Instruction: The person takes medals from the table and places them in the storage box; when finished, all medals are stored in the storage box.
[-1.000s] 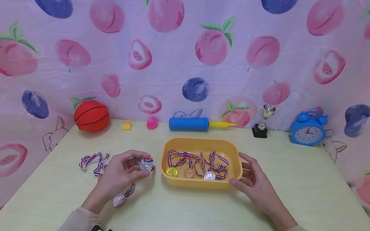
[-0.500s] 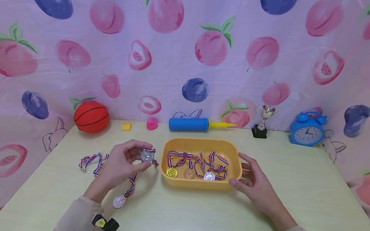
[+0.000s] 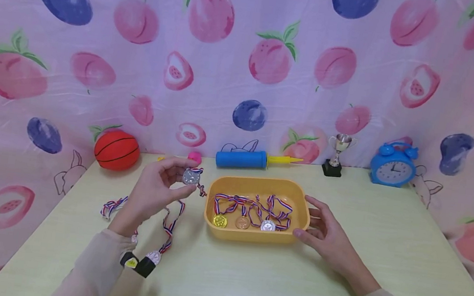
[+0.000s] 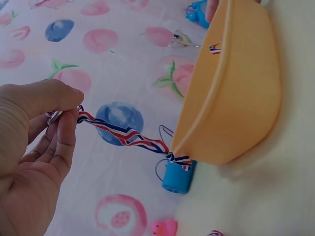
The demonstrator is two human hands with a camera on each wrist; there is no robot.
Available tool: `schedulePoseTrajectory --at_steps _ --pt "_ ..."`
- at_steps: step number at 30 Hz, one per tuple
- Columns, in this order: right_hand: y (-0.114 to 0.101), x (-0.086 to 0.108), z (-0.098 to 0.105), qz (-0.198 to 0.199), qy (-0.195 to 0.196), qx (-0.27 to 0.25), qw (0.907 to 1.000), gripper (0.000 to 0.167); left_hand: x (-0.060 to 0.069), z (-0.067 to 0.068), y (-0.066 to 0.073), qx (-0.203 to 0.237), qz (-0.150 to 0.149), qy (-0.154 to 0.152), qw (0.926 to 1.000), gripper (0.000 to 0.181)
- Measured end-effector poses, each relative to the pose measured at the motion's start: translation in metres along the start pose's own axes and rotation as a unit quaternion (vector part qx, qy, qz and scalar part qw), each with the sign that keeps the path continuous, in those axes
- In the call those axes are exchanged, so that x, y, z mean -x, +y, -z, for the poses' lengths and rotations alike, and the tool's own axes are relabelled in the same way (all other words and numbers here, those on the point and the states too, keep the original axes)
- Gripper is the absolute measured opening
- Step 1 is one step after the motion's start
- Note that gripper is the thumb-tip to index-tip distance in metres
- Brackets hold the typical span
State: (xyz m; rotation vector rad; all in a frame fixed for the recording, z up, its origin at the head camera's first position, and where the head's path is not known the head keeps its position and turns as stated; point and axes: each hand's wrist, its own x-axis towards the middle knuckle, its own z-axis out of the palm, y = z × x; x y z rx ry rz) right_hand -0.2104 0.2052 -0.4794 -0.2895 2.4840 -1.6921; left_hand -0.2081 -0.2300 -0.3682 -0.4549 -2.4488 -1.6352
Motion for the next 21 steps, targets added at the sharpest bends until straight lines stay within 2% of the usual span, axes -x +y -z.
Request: schedulePoseTrajectory --at_steps 14,18,21 --pt "0.003 -0.001 0.0 0.0 -0.001 -0.005 1.0 0.093 -0.024 0.003 0.031 0.012 -0.069 -0.016 0.9974 0.052" --pt "0.003 -0.001 0.0 0.002 -0.002 -0.005 1.0 0.094 -0.029 0.005 0.039 0.016 -0.079 -0.018 0.9966 0.053" --pt "0.002 -0.001 0.001 0.002 -0.001 -0.005 1.0 0.093 -0.031 0.005 0.045 0.01 -0.075 -0.017 0.997 0.054"
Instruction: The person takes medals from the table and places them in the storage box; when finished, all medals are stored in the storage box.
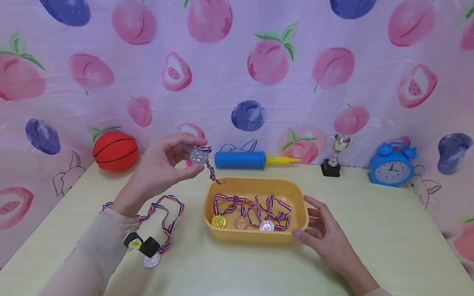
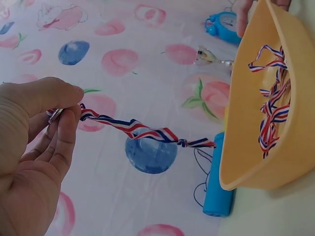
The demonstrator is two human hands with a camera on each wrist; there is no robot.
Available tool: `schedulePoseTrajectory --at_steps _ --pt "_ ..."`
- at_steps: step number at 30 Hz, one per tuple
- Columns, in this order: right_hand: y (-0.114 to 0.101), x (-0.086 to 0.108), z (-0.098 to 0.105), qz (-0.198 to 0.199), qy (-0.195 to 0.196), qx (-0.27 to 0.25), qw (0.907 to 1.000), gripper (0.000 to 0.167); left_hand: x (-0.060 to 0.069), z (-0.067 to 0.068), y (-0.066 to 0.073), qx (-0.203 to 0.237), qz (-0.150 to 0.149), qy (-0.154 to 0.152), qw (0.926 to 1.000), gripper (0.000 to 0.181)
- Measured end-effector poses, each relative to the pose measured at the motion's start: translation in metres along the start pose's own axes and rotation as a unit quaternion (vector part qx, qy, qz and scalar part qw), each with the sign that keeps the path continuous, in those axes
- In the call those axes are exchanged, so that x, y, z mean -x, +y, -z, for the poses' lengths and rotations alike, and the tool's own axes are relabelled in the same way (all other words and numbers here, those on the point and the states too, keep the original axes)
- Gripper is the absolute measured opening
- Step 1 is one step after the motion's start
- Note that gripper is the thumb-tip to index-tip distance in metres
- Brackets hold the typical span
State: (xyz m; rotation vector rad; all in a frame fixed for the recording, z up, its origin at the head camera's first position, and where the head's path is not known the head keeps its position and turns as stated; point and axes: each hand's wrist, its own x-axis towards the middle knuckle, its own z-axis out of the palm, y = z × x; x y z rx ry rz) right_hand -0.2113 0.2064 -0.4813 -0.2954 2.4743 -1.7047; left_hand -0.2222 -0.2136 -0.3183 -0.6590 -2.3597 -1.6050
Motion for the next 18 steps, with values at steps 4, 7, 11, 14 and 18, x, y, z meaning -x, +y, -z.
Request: schedulePoseTrajectory --at_steps 4,7,11,14,18 --pt "0.001 0.0 0.0 0.002 0.001 0.0 1.0 0.093 -0.003 -0.004 0.003 0.0 -0.002 -0.008 1.0 0.054" --pt "0.002 0.0 0.0 0.004 0.001 -0.003 1.0 0.092 -0.005 -0.008 0.002 0.012 -0.012 -0.017 0.9997 0.054" --pt "0.003 -0.001 0.0 0.004 -0.001 -0.01 0.9999 0.092 -0.007 -0.015 -0.001 0.02 -0.015 -0.029 0.9993 0.053" --pt "0.003 -0.001 0.0 0.003 -0.002 -0.013 0.9999 0.093 -0.007 -0.02 -0.001 0.015 -0.002 -0.038 0.9992 0.052" --pt "0.002 -0.001 0.001 0.003 -0.002 -0.012 0.9999 0.093 -0.005 -0.027 -0.004 0.013 0.009 -0.054 0.9984 0.05"
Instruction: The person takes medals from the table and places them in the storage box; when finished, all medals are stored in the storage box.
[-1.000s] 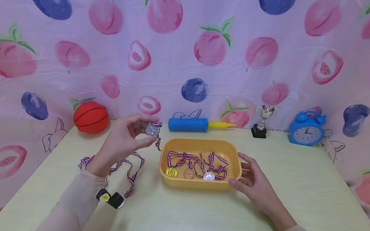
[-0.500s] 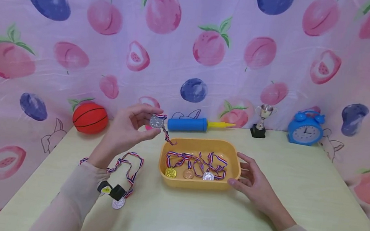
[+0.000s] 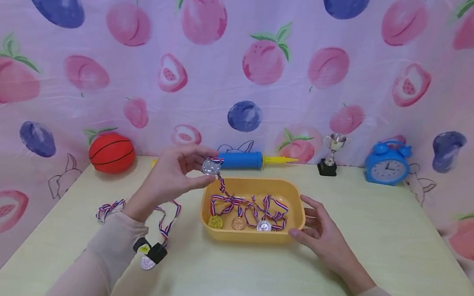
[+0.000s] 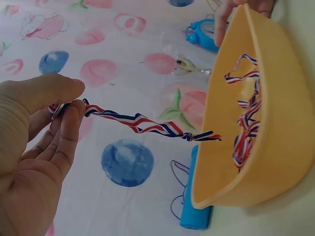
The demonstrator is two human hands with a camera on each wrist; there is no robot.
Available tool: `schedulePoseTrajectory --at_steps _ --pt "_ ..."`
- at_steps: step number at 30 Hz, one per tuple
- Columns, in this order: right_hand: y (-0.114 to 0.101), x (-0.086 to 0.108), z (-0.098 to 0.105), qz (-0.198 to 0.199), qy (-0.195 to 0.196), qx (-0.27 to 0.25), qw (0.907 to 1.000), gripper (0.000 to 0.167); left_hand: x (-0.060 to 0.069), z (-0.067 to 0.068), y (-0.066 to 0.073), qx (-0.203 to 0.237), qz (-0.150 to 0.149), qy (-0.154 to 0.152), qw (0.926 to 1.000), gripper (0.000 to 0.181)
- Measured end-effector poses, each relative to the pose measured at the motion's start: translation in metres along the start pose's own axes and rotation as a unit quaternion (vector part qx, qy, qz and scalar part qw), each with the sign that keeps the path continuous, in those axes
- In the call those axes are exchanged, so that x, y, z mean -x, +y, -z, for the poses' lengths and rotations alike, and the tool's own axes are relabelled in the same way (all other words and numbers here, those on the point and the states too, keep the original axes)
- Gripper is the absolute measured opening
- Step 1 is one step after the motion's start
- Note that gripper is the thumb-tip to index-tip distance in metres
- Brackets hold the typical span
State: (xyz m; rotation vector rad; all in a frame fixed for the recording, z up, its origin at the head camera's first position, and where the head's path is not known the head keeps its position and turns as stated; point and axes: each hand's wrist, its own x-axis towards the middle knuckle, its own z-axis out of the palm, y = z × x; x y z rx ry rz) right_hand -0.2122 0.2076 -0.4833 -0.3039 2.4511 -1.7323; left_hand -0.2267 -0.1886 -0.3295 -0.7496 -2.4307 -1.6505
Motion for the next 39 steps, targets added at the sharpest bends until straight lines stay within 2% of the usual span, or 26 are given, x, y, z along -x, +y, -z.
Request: schedulePoseTrajectory --at_steps 6,20,28,34,39 --pt "-0.001 0.0 -0.001 0.0 0.0 0.003 1.0 0.093 0.003 -0.01 -0.013 0.001 0.002 -0.015 0.9999 0.045" --pt "-0.001 -0.001 -0.001 0.002 0.003 0.003 1.0 0.092 0.007 -0.027 -0.04 -0.026 0.039 -0.035 0.9983 0.047" --pt "-0.001 0.0 -0.001 0.0 0.003 0.009 1.0 0.092 0.013 -0.04 -0.057 -0.067 0.052 -0.055 0.9949 0.047" --pt "0.0 -0.001 0.0 0.003 0.002 0.004 1.0 0.092 0.017 -0.048 -0.064 -0.087 0.061 -0.062 0.9925 0.047" --pt "0.0 0.0 -0.001 0.003 0.004 0.006 1.0 0.092 0.019 -0.051 -0.07 -0.104 0.057 -0.067 0.9907 0.046"
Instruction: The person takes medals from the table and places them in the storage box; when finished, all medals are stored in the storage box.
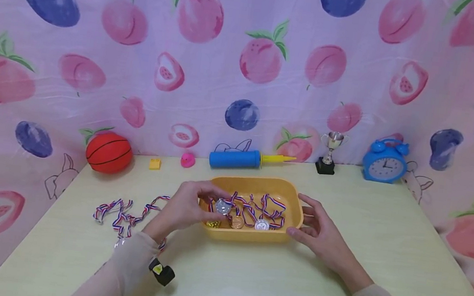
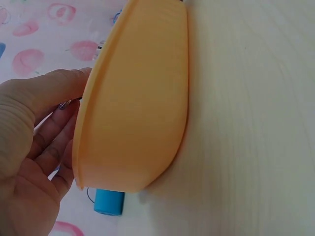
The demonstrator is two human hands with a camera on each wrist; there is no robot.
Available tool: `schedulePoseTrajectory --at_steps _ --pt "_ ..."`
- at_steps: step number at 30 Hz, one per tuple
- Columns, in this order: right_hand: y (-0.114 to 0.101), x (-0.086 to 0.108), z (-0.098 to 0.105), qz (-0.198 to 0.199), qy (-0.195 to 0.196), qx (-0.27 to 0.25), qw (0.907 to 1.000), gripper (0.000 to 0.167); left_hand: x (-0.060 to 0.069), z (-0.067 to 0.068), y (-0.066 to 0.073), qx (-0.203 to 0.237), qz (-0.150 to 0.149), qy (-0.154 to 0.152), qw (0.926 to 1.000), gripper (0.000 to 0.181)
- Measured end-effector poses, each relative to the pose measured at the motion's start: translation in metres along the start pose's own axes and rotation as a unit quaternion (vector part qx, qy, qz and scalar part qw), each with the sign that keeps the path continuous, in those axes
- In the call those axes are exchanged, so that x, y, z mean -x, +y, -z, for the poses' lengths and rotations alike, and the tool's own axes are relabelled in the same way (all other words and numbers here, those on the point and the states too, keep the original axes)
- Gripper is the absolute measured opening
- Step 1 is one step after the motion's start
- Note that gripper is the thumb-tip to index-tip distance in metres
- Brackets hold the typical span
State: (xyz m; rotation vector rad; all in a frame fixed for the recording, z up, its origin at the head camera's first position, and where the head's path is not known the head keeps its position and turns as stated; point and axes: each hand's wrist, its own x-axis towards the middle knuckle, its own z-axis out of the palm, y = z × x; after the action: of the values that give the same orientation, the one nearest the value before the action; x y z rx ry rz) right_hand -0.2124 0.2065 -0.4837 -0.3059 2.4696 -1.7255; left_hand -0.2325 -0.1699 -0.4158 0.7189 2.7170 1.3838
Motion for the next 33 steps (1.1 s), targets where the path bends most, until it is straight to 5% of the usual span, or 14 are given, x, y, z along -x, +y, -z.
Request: schedulePoseTrajectory --at_steps 15,23,33 --pt "-0.001 0.0 0.0 0.001 0.001 0.003 1.0 0.092 -0.001 -0.002 -0.003 -0.068 -0.026 -0.025 0.997 0.046" --pt "0.0 0.0 0.0 0.001 0.0 0.001 1.0 0.092 -0.007 0.001 0.005 -0.142 -0.026 -0.073 0.9869 0.046" --pt "-0.001 0.0 0.001 -0.005 -0.002 -0.003 1.0 0.092 -0.015 0.002 0.01 -0.173 -0.021 -0.112 0.9783 0.049"
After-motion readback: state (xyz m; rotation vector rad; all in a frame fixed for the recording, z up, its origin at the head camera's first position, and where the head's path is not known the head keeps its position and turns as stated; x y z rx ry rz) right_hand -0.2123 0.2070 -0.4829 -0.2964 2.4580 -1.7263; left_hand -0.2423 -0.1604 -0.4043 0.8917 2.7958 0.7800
